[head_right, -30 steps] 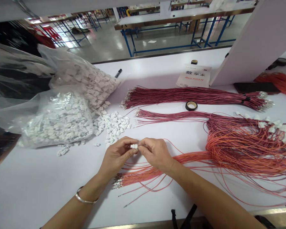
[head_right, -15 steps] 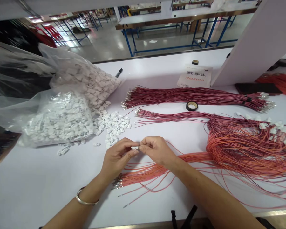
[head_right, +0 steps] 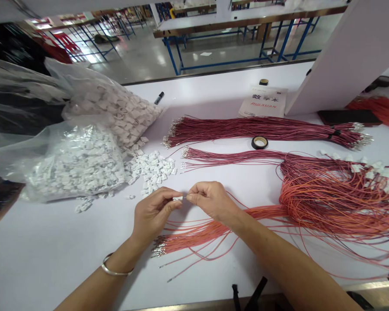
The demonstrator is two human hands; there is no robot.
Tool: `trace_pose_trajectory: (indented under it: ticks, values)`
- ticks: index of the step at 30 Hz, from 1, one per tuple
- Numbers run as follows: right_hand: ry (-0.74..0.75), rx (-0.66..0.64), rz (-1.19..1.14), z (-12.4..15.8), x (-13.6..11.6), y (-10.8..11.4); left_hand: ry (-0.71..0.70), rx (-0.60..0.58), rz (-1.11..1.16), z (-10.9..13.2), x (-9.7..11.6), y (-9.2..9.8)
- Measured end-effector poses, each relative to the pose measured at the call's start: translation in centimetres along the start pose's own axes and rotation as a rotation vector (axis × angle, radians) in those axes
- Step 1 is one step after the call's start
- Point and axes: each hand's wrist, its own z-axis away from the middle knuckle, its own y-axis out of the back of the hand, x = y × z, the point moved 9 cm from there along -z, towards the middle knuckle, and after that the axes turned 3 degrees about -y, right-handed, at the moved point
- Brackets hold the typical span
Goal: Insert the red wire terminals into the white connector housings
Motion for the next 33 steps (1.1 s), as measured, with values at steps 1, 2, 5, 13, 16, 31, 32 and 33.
trace_pose_trajectory:
  ticks: [1,2,5,13,16,31,32,33]
  values:
    - [0.006,0.004,0.006,0.0,-0.2,0.1,-0.001,0.001,-0.003,0.0,0.0,0.0]
    - [0.013,0.01,0.014,0.1,-0.3,0.1,0.007,0.004,-0.001,-0.1,-0.1,0.0]
    - [0.03,0.04,0.04,0.2,-0.6,0.4,0.073,0.006,0.038,0.0,-0.8,-0.1]
    - [0.022,0.039,0.109,0.2,-0.2,0.3,0.034,-0.034,0.061,-0.2,-0.5,-0.6]
    - [0.045,0.052,0.198,0.5,-0.4,0.5,0.001,-0.052,0.011,-0.1,-0.2,-0.8]
    - [0.151,0.084,0.122,0.7,-1.8,0.7,0.281,0.01,0.188,0.6,-1.5,-0.8]
    - [0.15,0.082,0.116,0.7,-1.8,0.7,0.283,0.01,0.191,0.5,-1.5,-0.8]
    - [0.145,0.081,0.111,0.8,-1.8,0.7,0.289,0.011,0.198,0.5,-1.6,-0.8]
